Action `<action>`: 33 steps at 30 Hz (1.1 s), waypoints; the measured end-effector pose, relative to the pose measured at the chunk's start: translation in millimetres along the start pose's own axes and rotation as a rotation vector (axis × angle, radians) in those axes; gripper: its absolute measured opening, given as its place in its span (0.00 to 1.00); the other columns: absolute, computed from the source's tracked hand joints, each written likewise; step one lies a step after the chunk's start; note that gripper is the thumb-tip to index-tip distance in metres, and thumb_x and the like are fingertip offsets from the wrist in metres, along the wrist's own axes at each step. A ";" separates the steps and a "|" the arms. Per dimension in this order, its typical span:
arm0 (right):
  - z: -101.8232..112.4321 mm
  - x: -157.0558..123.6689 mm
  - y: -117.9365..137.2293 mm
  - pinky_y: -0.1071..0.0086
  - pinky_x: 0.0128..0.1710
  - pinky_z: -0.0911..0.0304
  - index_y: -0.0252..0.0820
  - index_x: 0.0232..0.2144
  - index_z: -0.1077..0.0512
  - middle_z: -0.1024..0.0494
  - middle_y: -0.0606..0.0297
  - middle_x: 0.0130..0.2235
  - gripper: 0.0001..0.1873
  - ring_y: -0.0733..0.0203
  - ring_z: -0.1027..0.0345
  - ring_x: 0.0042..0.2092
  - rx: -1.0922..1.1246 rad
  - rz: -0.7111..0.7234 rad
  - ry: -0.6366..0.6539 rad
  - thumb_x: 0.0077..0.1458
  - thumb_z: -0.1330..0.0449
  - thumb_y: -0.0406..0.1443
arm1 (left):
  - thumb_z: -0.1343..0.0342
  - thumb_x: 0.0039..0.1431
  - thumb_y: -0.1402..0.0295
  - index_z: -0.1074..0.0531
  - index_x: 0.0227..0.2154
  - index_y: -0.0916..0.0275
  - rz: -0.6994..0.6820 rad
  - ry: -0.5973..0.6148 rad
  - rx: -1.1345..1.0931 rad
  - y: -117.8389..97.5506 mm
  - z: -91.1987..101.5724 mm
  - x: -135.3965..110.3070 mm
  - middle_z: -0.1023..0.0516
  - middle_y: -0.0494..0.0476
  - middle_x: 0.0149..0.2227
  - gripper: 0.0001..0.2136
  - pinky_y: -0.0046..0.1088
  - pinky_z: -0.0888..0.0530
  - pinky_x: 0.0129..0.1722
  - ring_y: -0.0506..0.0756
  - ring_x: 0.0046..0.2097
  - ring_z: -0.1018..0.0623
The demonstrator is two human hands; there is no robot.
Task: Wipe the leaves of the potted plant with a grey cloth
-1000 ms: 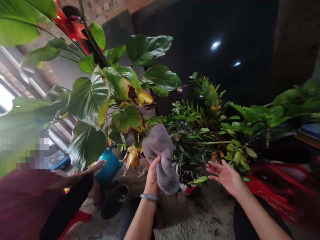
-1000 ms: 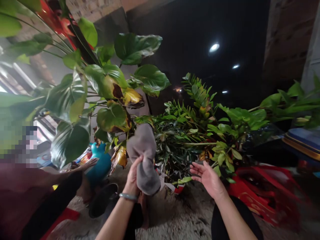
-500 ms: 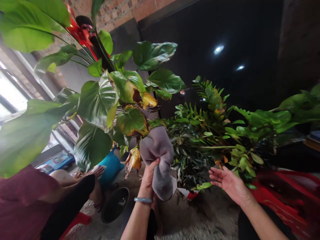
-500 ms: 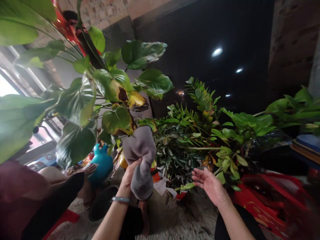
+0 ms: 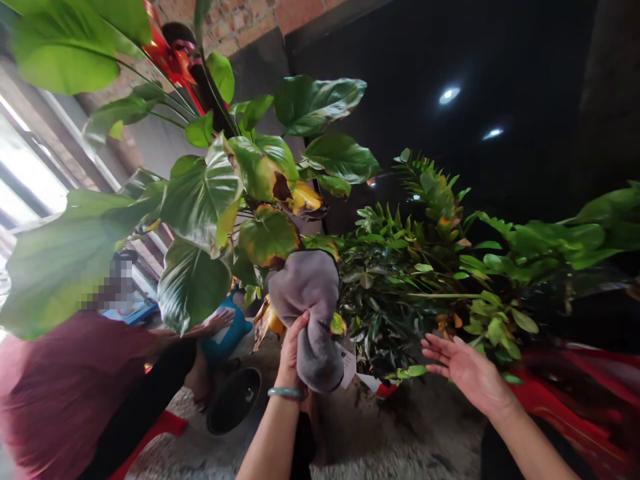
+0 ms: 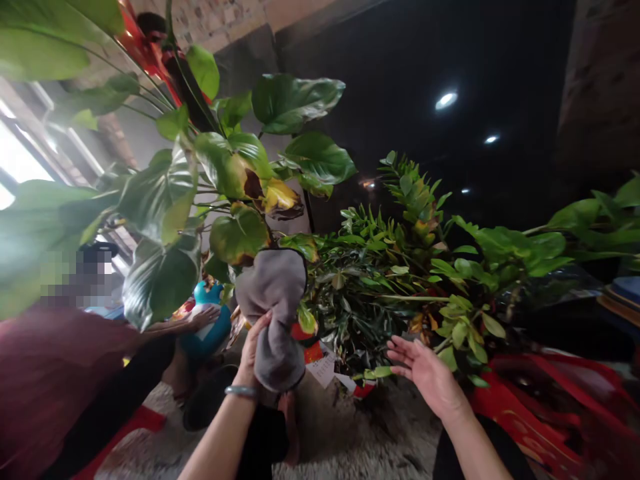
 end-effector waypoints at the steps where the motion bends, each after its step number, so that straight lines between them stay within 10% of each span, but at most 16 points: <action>1: -2.1 -0.7 -0.4 0.50 0.44 0.34 0.47 0.34 0.18 0.17 0.53 0.44 0.24 0.42 0.27 0.46 -0.017 -0.005 0.010 0.46 0.40 0.55 | 0.36 0.48 0.70 0.26 0.27 0.60 0.023 -0.011 0.024 9.2 -0.2 1.7 0.22 0.52 0.22 0.04 0.28 0.25 0.32 0.53 0.26 0.22; 8: -4.8 -5.6 0.2 0.51 0.44 0.34 0.46 0.38 0.19 0.19 0.52 0.49 0.24 0.42 0.28 0.48 -0.059 -0.013 0.066 0.46 0.40 0.53 | 0.37 0.36 0.73 0.22 0.23 0.64 0.421 0.119 0.275 123.9 61.5 -34.0 0.20 0.58 0.20 0.06 0.32 0.25 0.28 0.59 0.26 0.21; 11: -3.1 -5.3 0.2 0.51 0.44 0.35 0.45 0.36 0.18 0.17 0.51 0.45 0.22 0.43 0.27 0.46 -0.049 -0.026 0.103 0.46 0.39 0.52 | 0.38 0.36 0.71 0.22 0.26 0.61 0.450 0.101 0.186 100.8 63.7 -46.8 0.21 0.55 0.20 0.09 0.34 0.24 0.31 0.62 0.29 0.19; 17: -9.5 -3.8 0.6 0.49 0.46 0.36 0.45 0.39 0.19 0.18 0.51 0.46 0.21 0.42 0.27 0.46 -0.011 -0.006 0.144 0.48 0.39 0.50 | 0.39 0.47 0.73 0.29 0.24 0.60 0.123 -0.012 -0.047 0.7 3.1 -23.2 0.23 0.51 0.18 0.04 0.25 0.25 0.28 0.52 0.21 0.23; 25: -7.8 -4.6 2.4 0.51 0.44 0.34 0.46 0.36 0.19 0.17 0.53 0.45 0.21 0.43 0.26 0.46 -0.038 -0.012 0.088 0.45 0.38 0.51 | 0.38 0.37 0.74 0.24 0.27 0.68 0.479 0.138 0.172 99.0 39.8 -41.3 0.23 0.57 0.17 0.09 0.33 0.26 0.26 0.59 0.23 0.22; 33: -11.2 -5.2 4.3 0.52 0.42 0.34 0.44 0.39 0.19 0.19 0.50 0.47 0.22 0.43 0.27 0.46 0.026 0.043 0.111 0.48 0.39 0.50 | 0.39 0.38 0.75 0.28 0.22 0.63 0.109 0.047 -0.107 0.1 -35.9 -29.8 0.23 0.49 0.18 0.05 0.23 0.28 0.24 0.49 0.19 0.26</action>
Point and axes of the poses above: each hand's wrist, its own x-axis towards the middle knuckle, its own z-axis out of the back of the hand, y = z × x, the point moved 4 cm from there along x, towards the middle knuckle
